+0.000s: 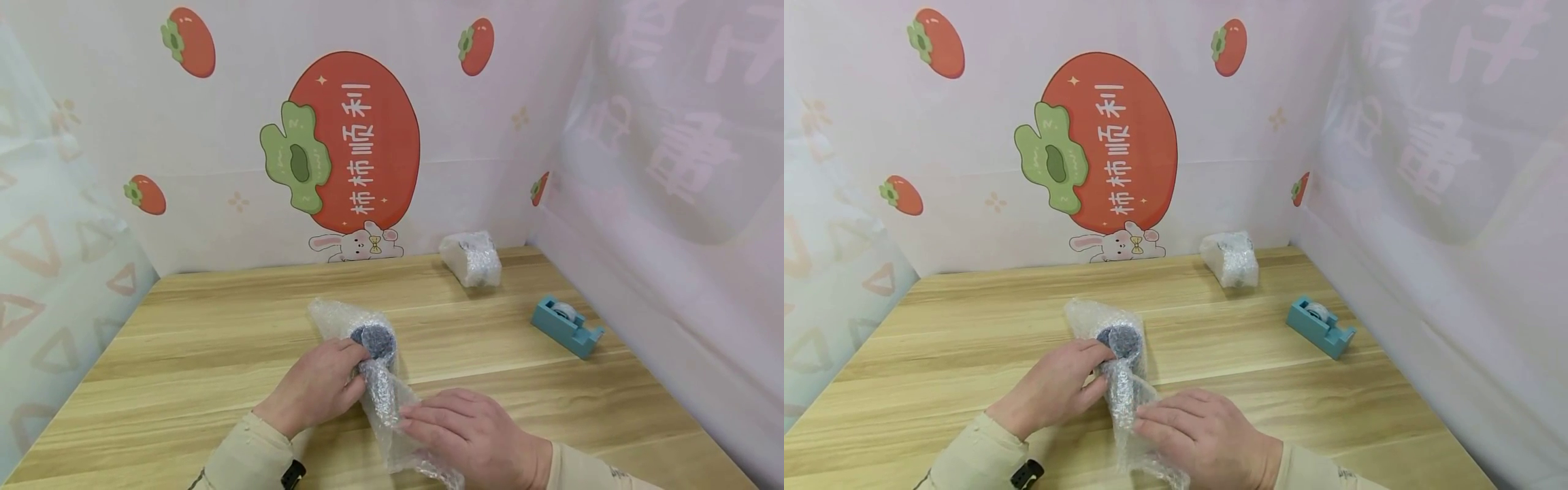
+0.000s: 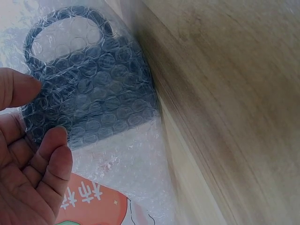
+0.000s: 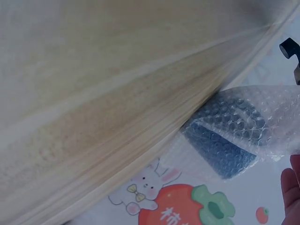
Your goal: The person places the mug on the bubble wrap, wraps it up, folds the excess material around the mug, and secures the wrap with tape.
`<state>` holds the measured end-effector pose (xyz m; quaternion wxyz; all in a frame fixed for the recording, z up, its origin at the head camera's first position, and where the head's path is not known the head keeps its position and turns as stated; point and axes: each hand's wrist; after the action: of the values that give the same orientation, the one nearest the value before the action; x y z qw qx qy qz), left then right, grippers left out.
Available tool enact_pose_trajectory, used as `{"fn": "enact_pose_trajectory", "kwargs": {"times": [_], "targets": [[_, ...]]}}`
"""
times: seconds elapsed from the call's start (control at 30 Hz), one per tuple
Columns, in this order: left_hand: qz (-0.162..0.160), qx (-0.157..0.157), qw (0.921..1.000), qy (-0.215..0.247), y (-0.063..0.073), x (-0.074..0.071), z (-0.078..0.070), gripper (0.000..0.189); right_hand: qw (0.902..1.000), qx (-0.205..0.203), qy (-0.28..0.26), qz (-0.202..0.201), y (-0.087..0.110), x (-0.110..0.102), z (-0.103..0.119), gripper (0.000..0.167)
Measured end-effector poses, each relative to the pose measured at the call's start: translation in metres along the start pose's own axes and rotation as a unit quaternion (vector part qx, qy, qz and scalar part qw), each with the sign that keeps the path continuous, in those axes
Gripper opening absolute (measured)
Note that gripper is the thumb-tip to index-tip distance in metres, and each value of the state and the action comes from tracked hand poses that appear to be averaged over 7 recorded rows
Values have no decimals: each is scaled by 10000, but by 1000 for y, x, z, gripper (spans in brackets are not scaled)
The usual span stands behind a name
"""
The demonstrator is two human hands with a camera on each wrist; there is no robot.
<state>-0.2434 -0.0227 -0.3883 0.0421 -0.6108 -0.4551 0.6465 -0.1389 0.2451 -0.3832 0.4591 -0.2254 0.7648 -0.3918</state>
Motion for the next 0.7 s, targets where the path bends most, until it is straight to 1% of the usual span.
{"fn": "enact_pose_trajectory", "kwargs": {"times": [0.13, 0.23, 0.37, 0.47, 0.6, 0.7], "targets": [[-42, 26, 10000, 15, 0, 1, 0, 20, 9999, -86, -3, -148, 0, -2, -2, 38], [-59, 28, 10000, 13, 0, 1, 1, 19, 9997, -98, 89, -193, 0, -3, -2, 33], [-51, 36, 10000, -17, 0, 1, 1, 19, 9987, -115, 292, -402, -2, -6, -6, 25], [-41, 45, 10000, -29, 0, 1, 1, 18, 9975, -144, 388, -576, -6, -8, -10, 24], [-54, 76, 9999, -50, -1, 1, 0, 17, 9964, -144, 454, -702, -13, -10, -14, 24], [-108, 154, 9998, -93, -1, 1, 0, 15, 9956, -9, 501, -796, -18, -8, -16, 22]]}}
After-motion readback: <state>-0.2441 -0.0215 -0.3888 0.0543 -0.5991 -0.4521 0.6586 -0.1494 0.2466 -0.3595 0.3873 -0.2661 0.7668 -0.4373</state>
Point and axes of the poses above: each hand's wrist, its own y-axis away from the middle knuckle, its own x-axis out of the palm, z = x × y, and after that the axes turned 15 degrees about -z, right-handed
